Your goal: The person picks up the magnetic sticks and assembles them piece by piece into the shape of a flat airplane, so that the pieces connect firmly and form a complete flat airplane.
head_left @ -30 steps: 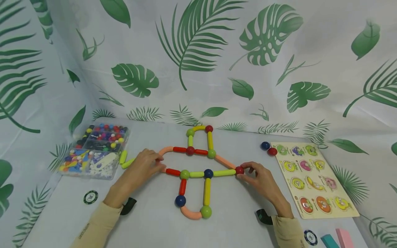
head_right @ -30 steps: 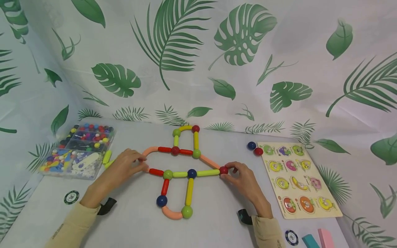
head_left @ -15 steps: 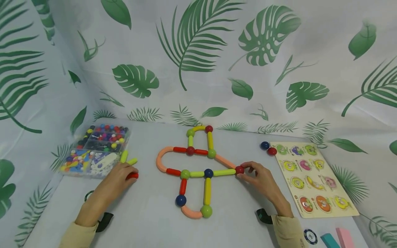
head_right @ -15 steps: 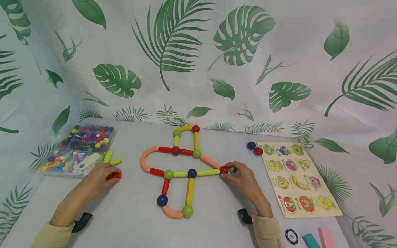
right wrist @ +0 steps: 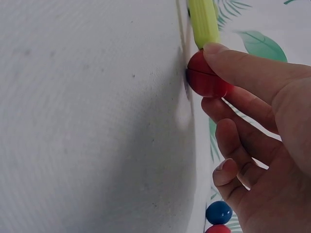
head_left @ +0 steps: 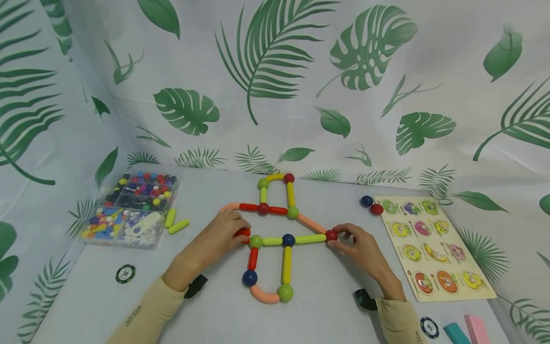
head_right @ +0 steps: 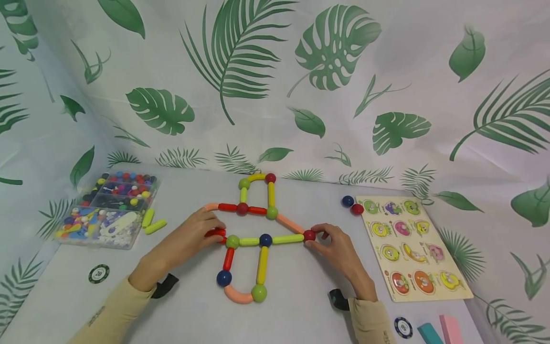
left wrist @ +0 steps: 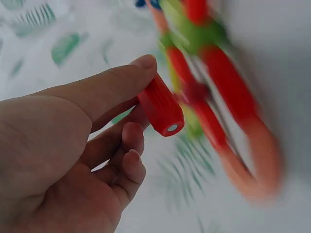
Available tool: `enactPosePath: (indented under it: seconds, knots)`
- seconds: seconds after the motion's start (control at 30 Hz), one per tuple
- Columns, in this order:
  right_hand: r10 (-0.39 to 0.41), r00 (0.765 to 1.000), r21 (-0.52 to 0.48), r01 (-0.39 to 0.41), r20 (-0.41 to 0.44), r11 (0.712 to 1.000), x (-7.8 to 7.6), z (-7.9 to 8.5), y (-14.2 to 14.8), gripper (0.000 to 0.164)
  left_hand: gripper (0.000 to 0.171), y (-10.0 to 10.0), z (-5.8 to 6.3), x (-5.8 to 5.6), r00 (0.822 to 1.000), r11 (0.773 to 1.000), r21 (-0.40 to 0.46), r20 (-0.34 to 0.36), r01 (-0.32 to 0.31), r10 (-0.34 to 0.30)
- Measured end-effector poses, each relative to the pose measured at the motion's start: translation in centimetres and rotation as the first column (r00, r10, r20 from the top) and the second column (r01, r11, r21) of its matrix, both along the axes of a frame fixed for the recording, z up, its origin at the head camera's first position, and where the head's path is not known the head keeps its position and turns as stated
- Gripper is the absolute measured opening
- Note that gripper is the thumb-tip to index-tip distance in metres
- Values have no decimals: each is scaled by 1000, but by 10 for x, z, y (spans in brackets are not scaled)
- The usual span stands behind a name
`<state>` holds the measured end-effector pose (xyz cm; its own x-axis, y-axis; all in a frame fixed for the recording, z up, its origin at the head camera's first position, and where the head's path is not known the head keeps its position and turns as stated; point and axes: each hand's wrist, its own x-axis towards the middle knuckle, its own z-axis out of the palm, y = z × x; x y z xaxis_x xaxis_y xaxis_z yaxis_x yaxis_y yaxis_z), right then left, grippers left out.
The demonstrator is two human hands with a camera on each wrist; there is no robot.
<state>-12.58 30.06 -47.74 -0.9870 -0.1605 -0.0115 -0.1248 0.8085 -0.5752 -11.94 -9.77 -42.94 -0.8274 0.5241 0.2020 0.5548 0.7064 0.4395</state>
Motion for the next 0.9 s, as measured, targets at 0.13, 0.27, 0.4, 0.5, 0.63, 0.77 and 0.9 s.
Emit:
enactPosePath:
  seconds: [0.13, 0.27, 0.4, 0.5, 0.63, 0.77, 0.9]
  knots:
    - [-5, 1000, -3, 5, 1, 1000, 0, 0, 0, 44, 22, 49, 11, -10, 990, 988, -50, 23, 144, -143]
    - [-6, 1000, 0, 6, 8, 1000, 0, 0, -1, 44, 20, 96, 15, -16, 968, 961, -125, 83, 245, -236]
    - [-6, 1000, 2, 6, 6, 1000, 0, 0, -1, 44, 14, 135, 11, -18, 947, 925, -202, 93, 321, -308]
    - [1, 1000, -2, -1, -5, 1000, 0, 0, 0, 44, 14, 157, 5, -17, 934, 892, -281, 73, 355, -349]
    - [12, 1000, -6, -12, -22, 1000, 0, -1, 0, 41, 16, 178, -6, -13, 923, 851, -374, 35, 368, -384]
    - [17, 1000, -7, -17, -25, 1000, 0, -1, 1, 40, 11, 189, -16, -10, 921, 840, -394, 46, 373, -387]
    - [15, 1000, -6, -15, -25, 1000, 0, -1, 2, 41, 9, 192, -22, -8, 925, 849, -374, 81, 373, -370]
